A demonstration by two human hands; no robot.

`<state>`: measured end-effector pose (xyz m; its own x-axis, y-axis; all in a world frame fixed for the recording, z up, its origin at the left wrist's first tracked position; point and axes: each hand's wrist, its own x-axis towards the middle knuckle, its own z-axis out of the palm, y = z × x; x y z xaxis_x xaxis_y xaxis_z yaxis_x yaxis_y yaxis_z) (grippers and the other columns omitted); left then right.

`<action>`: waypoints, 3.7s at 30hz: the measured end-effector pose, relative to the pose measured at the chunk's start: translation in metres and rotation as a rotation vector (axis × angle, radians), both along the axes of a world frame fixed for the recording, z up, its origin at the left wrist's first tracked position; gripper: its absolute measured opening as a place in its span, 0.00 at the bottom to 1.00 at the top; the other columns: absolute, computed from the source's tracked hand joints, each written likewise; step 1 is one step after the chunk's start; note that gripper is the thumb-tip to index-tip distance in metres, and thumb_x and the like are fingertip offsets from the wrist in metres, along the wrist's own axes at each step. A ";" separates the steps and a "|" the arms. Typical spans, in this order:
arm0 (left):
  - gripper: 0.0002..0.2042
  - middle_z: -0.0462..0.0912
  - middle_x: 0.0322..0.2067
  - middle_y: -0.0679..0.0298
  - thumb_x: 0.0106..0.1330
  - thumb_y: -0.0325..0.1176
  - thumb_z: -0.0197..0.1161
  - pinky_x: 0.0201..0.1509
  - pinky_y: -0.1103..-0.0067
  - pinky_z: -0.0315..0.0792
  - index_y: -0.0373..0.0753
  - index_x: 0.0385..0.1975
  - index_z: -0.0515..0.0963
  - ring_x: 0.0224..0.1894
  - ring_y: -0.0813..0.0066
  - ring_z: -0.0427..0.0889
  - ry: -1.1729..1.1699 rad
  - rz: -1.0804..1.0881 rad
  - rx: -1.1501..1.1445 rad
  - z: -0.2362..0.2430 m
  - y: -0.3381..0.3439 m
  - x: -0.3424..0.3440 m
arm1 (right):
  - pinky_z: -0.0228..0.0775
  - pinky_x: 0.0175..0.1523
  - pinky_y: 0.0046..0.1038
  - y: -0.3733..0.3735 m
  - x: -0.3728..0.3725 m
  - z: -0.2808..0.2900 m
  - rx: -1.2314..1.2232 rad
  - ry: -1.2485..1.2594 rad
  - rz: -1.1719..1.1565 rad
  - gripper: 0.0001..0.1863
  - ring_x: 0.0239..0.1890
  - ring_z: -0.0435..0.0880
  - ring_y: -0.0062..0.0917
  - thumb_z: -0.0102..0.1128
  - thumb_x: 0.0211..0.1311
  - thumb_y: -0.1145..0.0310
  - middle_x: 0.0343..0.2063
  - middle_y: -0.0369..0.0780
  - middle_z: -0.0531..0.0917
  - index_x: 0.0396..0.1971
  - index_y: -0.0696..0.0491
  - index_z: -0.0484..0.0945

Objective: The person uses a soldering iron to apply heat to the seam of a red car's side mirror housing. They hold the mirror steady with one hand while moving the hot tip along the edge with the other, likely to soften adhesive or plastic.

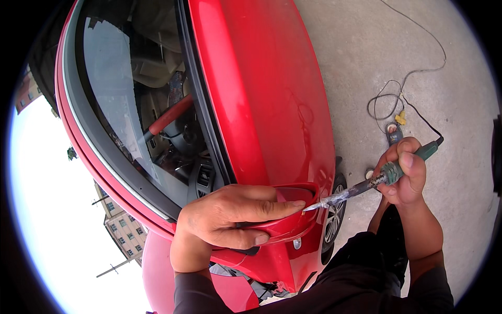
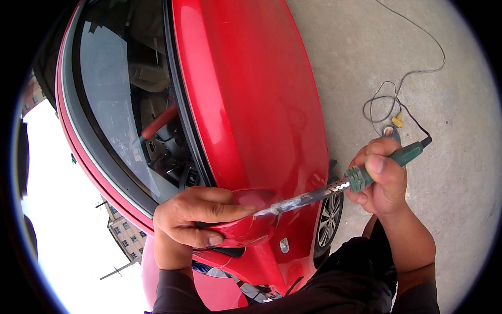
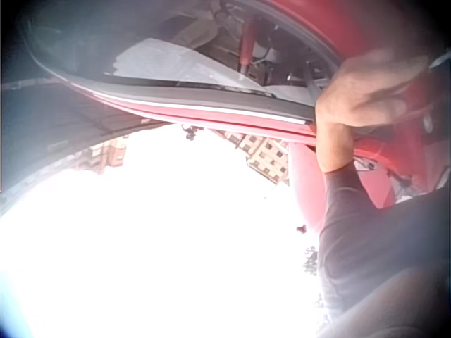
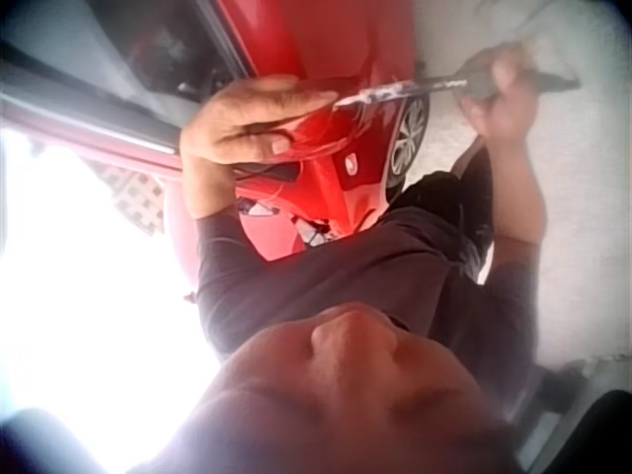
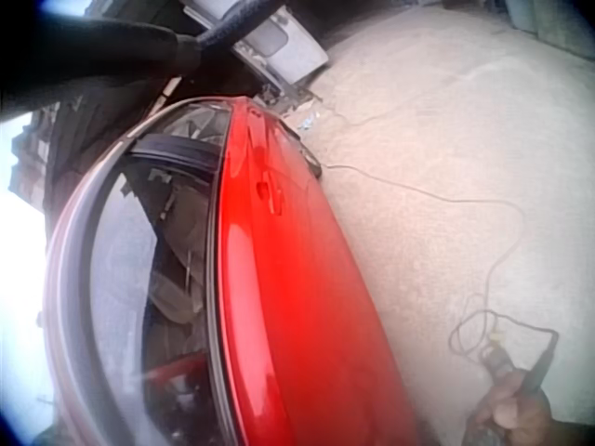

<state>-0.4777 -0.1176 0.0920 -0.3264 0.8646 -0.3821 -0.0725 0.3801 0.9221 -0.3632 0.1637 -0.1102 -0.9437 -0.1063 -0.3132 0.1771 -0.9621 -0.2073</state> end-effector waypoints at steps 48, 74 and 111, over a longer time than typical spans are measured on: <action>0.20 0.78 0.24 0.55 0.55 0.20 0.74 0.24 0.74 0.70 0.21 0.49 0.83 0.22 0.66 0.80 0.237 0.061 0.048 0.007 0.004 0.000 | 0.59 0.11 0.27 0.003 -0.023 0.011 0.007 0.023 0.085 0.15 0.10 0.69 0.25 0.60 0.66 0.68 0.19 0.41 0.78 0.21 0.52 0.67; 0.16 0.78 0.23 0.55 0.55 0.22 0.77 0.22 0.74 0.68 0.22 0.44 0.85 0.20 0.65 0.80 0.224 0.085 0.044 0.006 0.005 -0.002 | 0.63 0.12 0.27 -0.005 -0.021 0.010 -0.023 0.032 0.102 0.07 0.12 0.74 0.26 0.60 0.68 0.67 0.25 0.44 0.83 0.33 0.52 0.73; 0.16 0.78 0.22 0.55 0.56 0.21 0.76 0.21 0.74 0.68 0.21 0.44 0.85 0.19 0.66 0.79 0.210 0.081 0.050 0.005 0.003 -0.003 | 0.64 0.11 0.23 -0.006 -0.012 -0.015 -0.100 0.227 0.050 0.07 0.15 0.72 0.24 0.57 0.72 0.66 0.34 0.41 0.79 0.43 0.50 0.71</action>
